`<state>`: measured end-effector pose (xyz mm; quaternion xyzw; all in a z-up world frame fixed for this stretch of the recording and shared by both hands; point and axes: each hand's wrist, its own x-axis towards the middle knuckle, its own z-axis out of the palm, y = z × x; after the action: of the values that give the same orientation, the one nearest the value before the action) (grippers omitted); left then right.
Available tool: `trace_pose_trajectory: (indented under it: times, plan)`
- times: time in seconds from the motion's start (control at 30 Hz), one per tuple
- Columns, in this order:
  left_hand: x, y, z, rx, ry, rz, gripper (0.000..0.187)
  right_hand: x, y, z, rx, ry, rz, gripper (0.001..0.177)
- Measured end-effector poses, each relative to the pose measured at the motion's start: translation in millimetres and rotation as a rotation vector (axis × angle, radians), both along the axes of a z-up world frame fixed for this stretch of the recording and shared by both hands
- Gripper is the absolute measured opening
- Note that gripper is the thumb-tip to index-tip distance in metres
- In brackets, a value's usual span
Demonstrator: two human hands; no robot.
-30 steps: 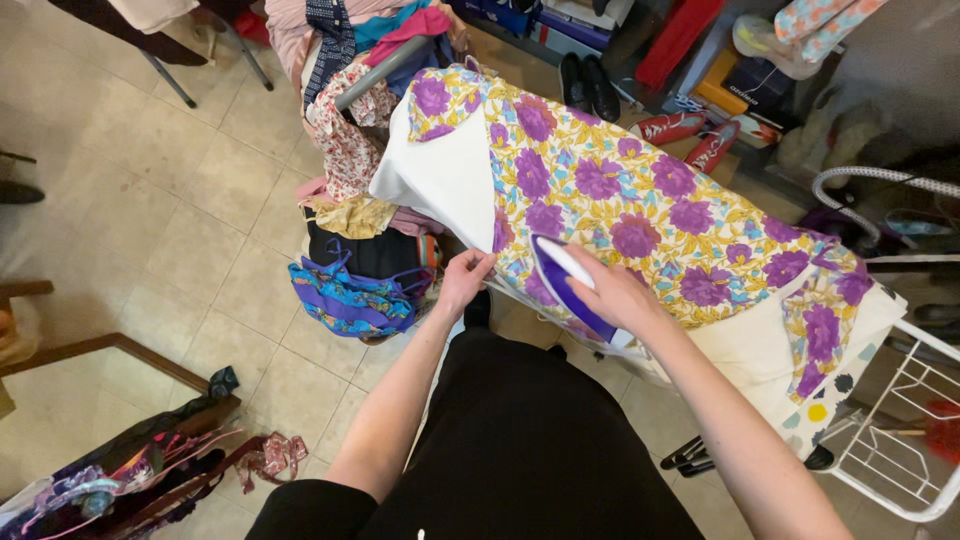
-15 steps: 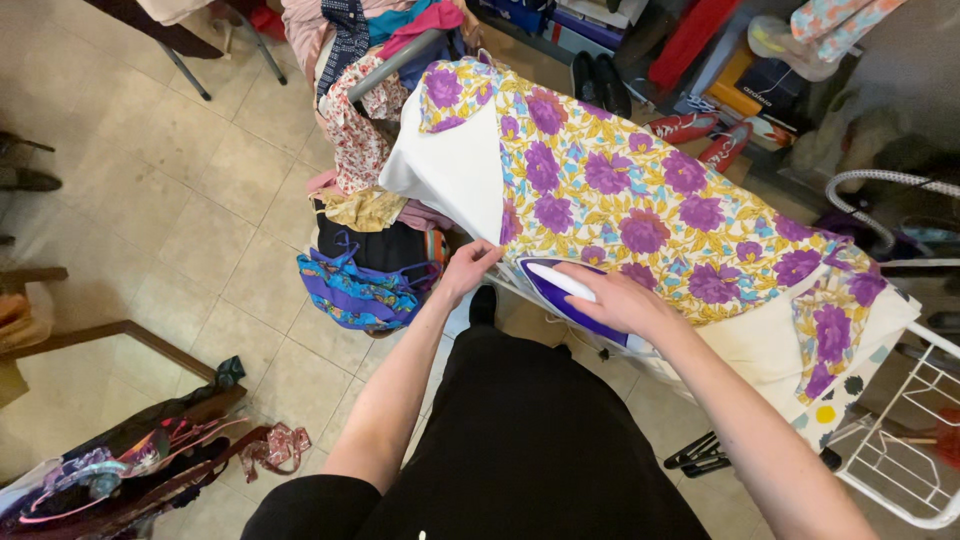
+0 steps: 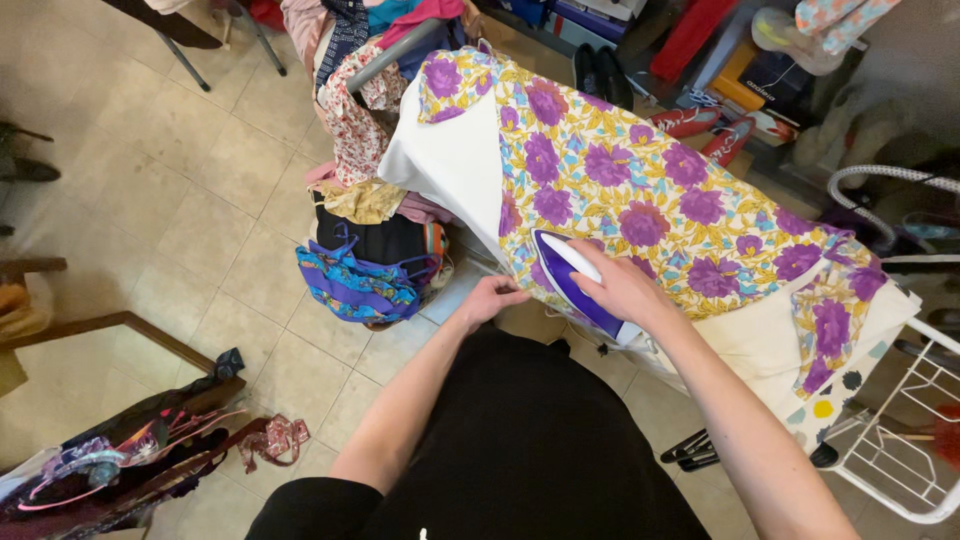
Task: The person irons a floral patterned garment on an ironing board using a purple iron, smoothing the fabric by hand and then folding the item.
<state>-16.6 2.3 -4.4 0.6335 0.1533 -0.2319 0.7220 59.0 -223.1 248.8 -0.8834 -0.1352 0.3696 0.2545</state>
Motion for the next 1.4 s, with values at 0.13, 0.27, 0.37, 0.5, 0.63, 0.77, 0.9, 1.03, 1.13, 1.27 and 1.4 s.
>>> trace_pose_trajectory:
  times: [0.13, 0.27, 0.37, 0.5, 0.63, 0.77, 0.9, 1.03, 1.13, 1.27, 1.4]
  plan:
    - [-5, 0, 6, -0.03, 0.057, 0.081, 0.023, 3, 1, 7, -0.005, 0.007, 0.005, 0.057]
    - [-5, -2, 14, -0.042, 0.077, 0.103, 0.022, 7, 5, 6, -0.017, 0.06, 0.039, 0.055]
    - [-9, -3, 14, -0.054, 0.079, 0.113, 0.019, 11, 6, 6, -0.055, 0.081, 0.14, 0.055]
    - [-16, -5, 14, -0.092, 0.158, 0.186, 0.019, 16, 2, -9, -0.061, 0.02, 0.153, 0.053]
    - [-17, -7, 17, -0.094, 0.164, 0.226, 0.022, 21, 9, -4, -0.067, 0.066, 0.247, 0.052]
    - [-18, -7, 22, -0.092, 0.165, 0.242, 0.023, 26, 11, -4, -0.102, 0.089, 0.3, 0.053]
    - [-19, -7, 30, -0.093, 0.172, 0.256, 0.021, 32, 10, -13, -0.124, 0.076, 0.293, 0.055]
    - [-20, -8, 24, -0.102, 0.18, 0.249, 0.024, 35, 13, -12, -0.117, 0.065, 0.371, 0.054]
    - [-20, -8, 25, -0.099, 0.177, 0.243, 0.022, 45, 13, -7, -0.114, 0.035, 0.304, 0.055]
    - [-22, -10, 32, -0.096, 0.172, 0.227, 0.023, 59, 10, -27, -0.091, -0.069, 0.085, 0.058]
    - [-19, -7, 41, -0.098, 0.186, 0.201, 0.022, 67, 12, -21, -0.098, -0.099, -0.154, 0.057]
